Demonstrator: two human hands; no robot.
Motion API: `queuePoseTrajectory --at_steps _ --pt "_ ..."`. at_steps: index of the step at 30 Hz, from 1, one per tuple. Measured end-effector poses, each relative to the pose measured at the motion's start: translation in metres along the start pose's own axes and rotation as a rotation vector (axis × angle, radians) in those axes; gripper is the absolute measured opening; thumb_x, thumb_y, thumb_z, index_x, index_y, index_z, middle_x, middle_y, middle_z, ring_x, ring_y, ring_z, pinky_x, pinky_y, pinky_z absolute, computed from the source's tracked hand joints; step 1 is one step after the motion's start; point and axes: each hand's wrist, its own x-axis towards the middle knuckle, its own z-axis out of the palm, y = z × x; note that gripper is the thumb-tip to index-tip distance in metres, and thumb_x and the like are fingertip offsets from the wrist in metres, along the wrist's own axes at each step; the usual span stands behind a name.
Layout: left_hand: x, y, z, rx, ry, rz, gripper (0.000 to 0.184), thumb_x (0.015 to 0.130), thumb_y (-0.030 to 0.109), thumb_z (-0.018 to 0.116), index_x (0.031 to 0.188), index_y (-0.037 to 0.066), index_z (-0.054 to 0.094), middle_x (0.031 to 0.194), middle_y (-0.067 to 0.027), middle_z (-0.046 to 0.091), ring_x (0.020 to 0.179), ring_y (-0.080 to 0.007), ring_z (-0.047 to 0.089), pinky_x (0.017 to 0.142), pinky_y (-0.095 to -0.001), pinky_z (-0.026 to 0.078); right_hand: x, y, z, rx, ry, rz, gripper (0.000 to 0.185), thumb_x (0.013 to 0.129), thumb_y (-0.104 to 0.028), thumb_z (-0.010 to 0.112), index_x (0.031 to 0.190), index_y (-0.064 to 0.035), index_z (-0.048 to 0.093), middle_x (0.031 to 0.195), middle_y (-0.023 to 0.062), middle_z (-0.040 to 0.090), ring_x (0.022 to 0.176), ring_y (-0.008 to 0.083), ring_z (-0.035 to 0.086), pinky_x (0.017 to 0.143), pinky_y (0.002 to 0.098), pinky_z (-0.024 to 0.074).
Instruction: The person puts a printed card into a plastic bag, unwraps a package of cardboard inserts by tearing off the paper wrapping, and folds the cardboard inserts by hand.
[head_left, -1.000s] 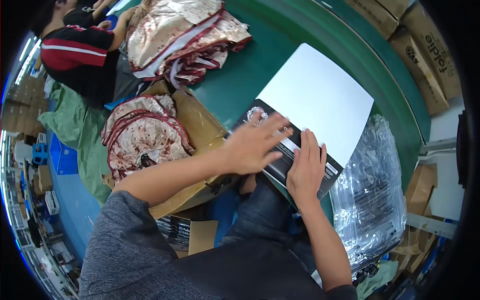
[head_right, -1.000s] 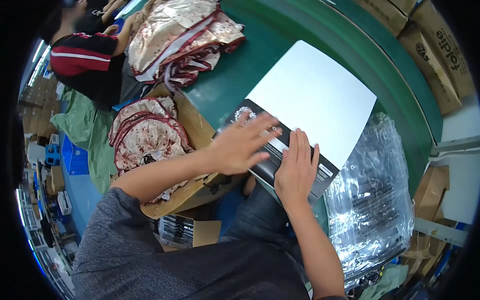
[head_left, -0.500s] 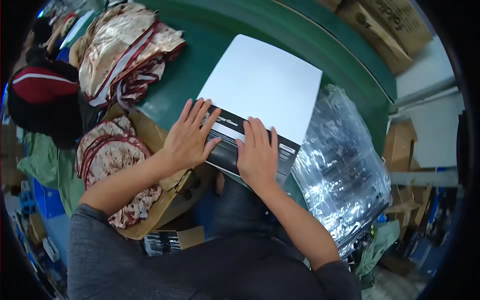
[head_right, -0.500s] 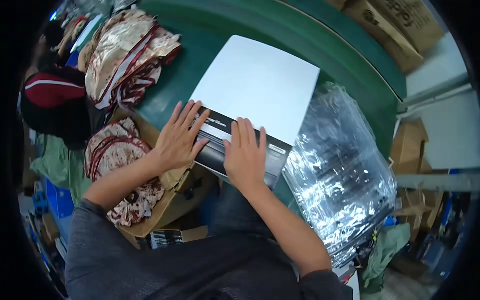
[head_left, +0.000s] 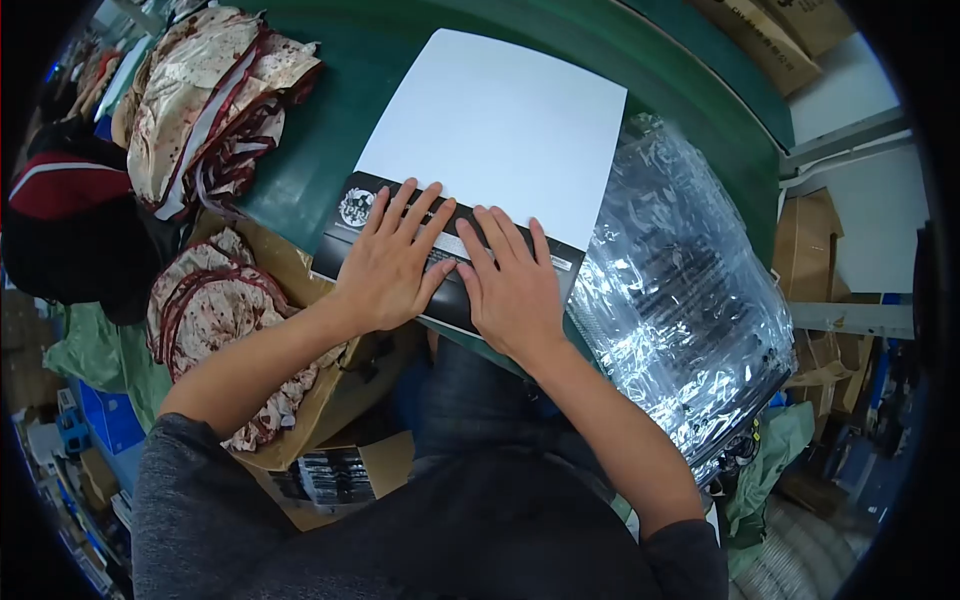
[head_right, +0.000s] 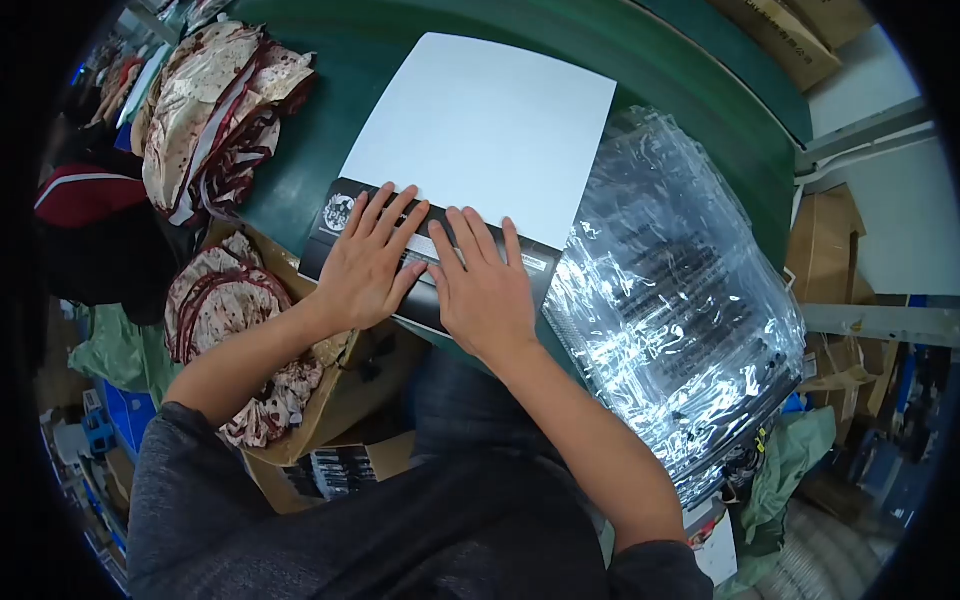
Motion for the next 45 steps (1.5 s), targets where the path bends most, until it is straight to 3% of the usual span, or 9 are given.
queuePoseTrajectory --at_steps 10,20,25,29,30,34,39,41,45 --pt "-0.001 -0.071 -0.013 -0.013 -0.234 0.306 0.061 0.101 0.038 0.041 0.151 0.002 0.036 0.158 -0.0194 0.032 0.148 -0.0361 0.025 0.123 -0.0489 0.012 0.005 0.002 0.005 -0.049 -0.081 0.02 0.04 0.094 -0.009 0.055 0.132 -0.0014 0.057 0.146 0.01 0.052 0.139 0.0242 0.044 0.117 0.0473 0.0295" --pt "-0.003 -0.069 -0.021 0.082 -0.031 0.286 0.069 0.1 0.046 0.043 0.152 0.001 0.032 0.158 -0.0206 0.031 0.148 -0.0289 0.029 0.123 -0.0455 0.016 0.009 0.002 -0.008 0.004 0.126 0.018 0.047 0.09 -0.015 0.062 0.134 -0.0012 0.055 0.141 0.0143 0.055 0.132 0.0274 0.05 0.114 0.0441 0.0334" --pt "0.0 -0.075 -0.026 -0.091 -0.014 0.298 0.08 0.093 0.049 0.056 0.151 0.0 0.031 0.149 -0.0205 0.043 0.138 -0.0308 0.04 0.116 -0.0455 0.027 0.023 0.008 -0.04 0.115 -0.165 0.098 0.055 0.082 -0.023 0.073 0.13 -0.0008 0.058 0.129 0.0164 0.063 0.117 0.0305 0.06 0.105 0.04 0.043" --pt "0.027 -0.065 -0.073 -0.009 -0.167 0.268 0.073 0.084 0.043 0.07 0.139 0.002 0.046 0.121 -0.0164 0.063 0.118 -0.029 0.054 0.105 -0.0444 0.035 0.063 0.0 -0.068 0.007 -0.586 0.276 0.056 0.075 -0.028 0.08 0.12 -0.0005 0.062 0.104 0.0158 0.072 0.094 0.0335 0.068 0.086 0.04 0.0517" --pt "0.03 -0.063 -0.084 -0.003 -0.164 0.26 0.073 0.084 0.043 0.07 0.139 0.002 0.046 0.121 -0.0164 0.063 0.118 -0.029 0.054 0.105 -0.0444 0.035 0.068 -0.006 -0.074 0.009 -0.584 0.266 0.056 0.075 -0.028 0.08 0.12 -0.0005 0.062 0.104 0.0158 0.072 0.094 0.0335 0.068 0.086 0.04 0.0517" --pt "0.038 -0.05 -0.119 0.161 -0.374 0.266 0.046 0.081 0.031 0.075 0.115 0.005 0.057 0.088 -0.0086 0.068 0.089 -0.0258 0.063 0.086 -0.0418 0.046 0.078 -0.028 -0.102 0.029 -0.573 0.254 0.036 0.075 -0.02 0.078 0.102 -0.0018 0.063 0.081 0.0142 0.072 0.074 0.0352 0.069 0.071 0.0432 0.0525" --pt "-0.01 -0.051 -0.134 0.062 -0.029 0.184 0.029 0.08 0.023 0.075 0.095 0.009 0.054 0.073 -0.0071 0.065 0.065 -0.0241 0.062 0.067 -0.0366 0.05 0.058 -0.071 -0.106 -0.24 -0.151 -0.023 0.021 0.076 -0.01 0.073 0.089 -0.0029 0.058 0.071 0.0138 0.068 0.068 0.0354 0.066 0.065 0.0437 0.0502" --pt "-0.029 -0.043 -0.111 0.331 0.166 0.176 0.022 0.082 0.017 0.07 0.094 0.01 0.053 0.075 -0.0081 0.065 0.054 -0.0245 0.058 0.053 -0.0358 0.047 0.039 -0.087 -0.105 -0.307 0.0 -0.131 0.014 0.076 -0.004 0.066 0.084 -0.0046 0.054 0.07 0.0134 0.066 0.065 0.036 0.065 0.063 0.0429 0.049" --pt "-0.077 -0.009 -0.052 0.345 0.228 0.101 0.015 0.085 0.013 0.061 0.096 0.008 0.053 0.091 -0.0074 0.067 0.073 -0.0215 0.063 0.069 -0.0355 0.051 -0.013 -0.082 -0.068 -0.267 -0.033 -0.177 0.014 0.077 -0.003 0.062 0.091 -0.0026 0.058 0.082 0.014 0.067 0.073 0.0333 0.066 0.068 0.0393 0.0487"
